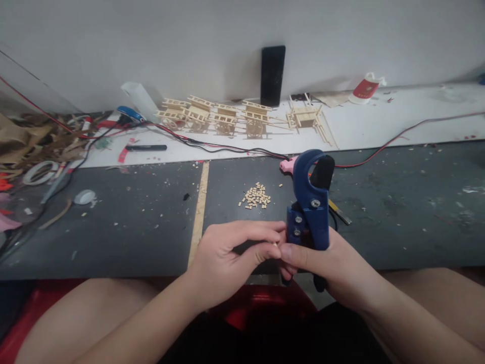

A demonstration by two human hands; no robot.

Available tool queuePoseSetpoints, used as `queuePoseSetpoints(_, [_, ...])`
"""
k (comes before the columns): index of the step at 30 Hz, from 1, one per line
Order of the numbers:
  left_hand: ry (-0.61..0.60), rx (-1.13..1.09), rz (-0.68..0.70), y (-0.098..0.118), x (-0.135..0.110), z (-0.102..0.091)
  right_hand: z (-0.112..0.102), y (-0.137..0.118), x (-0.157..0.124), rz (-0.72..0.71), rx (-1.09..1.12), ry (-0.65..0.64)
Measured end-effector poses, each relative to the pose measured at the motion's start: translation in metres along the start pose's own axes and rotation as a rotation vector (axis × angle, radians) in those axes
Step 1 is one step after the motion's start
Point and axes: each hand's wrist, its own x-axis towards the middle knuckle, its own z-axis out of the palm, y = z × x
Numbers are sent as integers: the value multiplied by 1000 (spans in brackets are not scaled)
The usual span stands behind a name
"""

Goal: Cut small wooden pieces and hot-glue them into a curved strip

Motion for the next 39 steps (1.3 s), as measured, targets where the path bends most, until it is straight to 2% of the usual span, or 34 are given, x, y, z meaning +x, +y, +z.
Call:
queuePoseSetpoints(7, [52,36,-4,-1,-5,6,4,-1,-1,-28,110,57])
queuePoseSetpoints(12, [51,48,-22,2,0,9,3,-1,0,-14,24,48])
queuePoseSetpoints(16, [59,76,-14,9,1,-2,-3,-9,-6,16,-88,64])
queuePoseSetpoints(18, [66,137,18,17,1,-13,-6,-14,-14,80,-252,101])
queuePoseSetpoints(20, [107,161,72,26,1,-26,-9,-19,-22,135,-543,154])
queuePoseSetpoints(22, [120,177,125,32,2,-36,-10,-19,-29,105,-822,227])
queuePoseSetpoints(25, [21,191,154,33,3,-42,-11,-13,-33,-2,-1044,294])
queuePoseSetpoints(30, [-78,141,138,22,2,-39,-12,-2,-35,-54,-1097,226])
queuePoseSetpoints(35, [-139,142,147,17,5,-42,-10,-9,-37,-12,-1067,99])
queuePoseSetpoints(39, [-208,126,177,17,10,-44,-8,-12,-38,-47,-1055,50])
